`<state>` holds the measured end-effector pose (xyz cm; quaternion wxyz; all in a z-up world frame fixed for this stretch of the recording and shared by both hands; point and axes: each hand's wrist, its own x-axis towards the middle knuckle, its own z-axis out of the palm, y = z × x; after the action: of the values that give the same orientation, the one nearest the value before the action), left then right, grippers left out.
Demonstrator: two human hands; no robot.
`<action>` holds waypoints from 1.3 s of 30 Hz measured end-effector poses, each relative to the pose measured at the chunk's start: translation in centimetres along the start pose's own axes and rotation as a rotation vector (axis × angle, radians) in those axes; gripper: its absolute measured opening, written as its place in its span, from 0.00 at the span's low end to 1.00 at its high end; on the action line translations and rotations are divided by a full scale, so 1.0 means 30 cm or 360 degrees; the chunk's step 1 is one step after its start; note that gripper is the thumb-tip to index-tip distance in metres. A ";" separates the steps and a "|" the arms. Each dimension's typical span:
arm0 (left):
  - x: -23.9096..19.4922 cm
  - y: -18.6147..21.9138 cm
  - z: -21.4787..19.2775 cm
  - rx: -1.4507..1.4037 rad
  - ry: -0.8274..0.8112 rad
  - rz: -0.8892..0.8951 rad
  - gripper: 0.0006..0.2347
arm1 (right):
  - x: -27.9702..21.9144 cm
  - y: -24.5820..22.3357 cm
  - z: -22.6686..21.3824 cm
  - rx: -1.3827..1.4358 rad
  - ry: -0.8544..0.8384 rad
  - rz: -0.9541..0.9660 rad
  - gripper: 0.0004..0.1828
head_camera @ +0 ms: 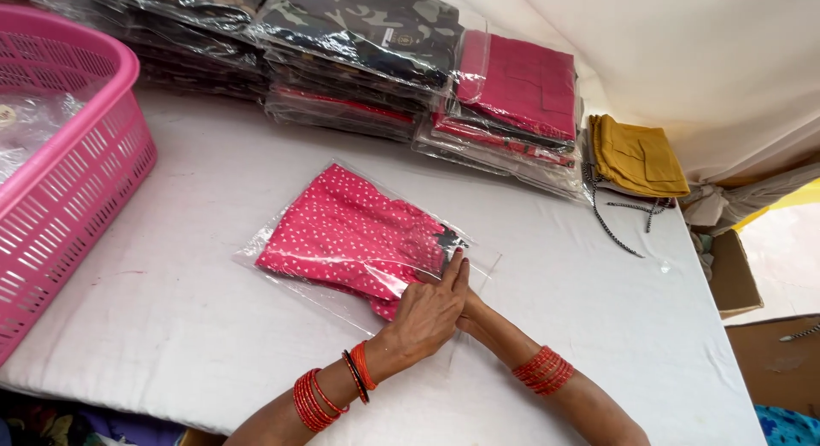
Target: The person folds a pink polka-dotted garment and places it into a clear plastic bag, then stacks it with other packaged items. Next, the person unfolds a white heart-patterned garment, smooths it out, and folds it neatly on the table.
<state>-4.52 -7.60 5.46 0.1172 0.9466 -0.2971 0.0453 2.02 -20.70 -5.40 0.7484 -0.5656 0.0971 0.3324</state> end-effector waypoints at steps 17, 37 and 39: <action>-0.011 0.004 0.006 0.0127 0.0078 -0.0004 0.33 | -0.234 -0.007 -0.082 -0.1468 0.0397 -0.1015 0.44; -0.002 0.013 0.179 0.0354 0.0139 0.0076 0.32 | 0.103 -0.154 -0.068 -0.3101 0.0154 -0.1471 0.40; -0.015 0.029 0.159 0.0370 0.0128 0.0105 0.31 | 0.111 -0.137 -0.086 -0.3107 0.0234 -0.1549 0.37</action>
<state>-5.30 -9.22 0.93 0.0170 0.9409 -0.3159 0.1212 7.65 -22.32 -4.82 0.0210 -0.9117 -0.3979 -0.0998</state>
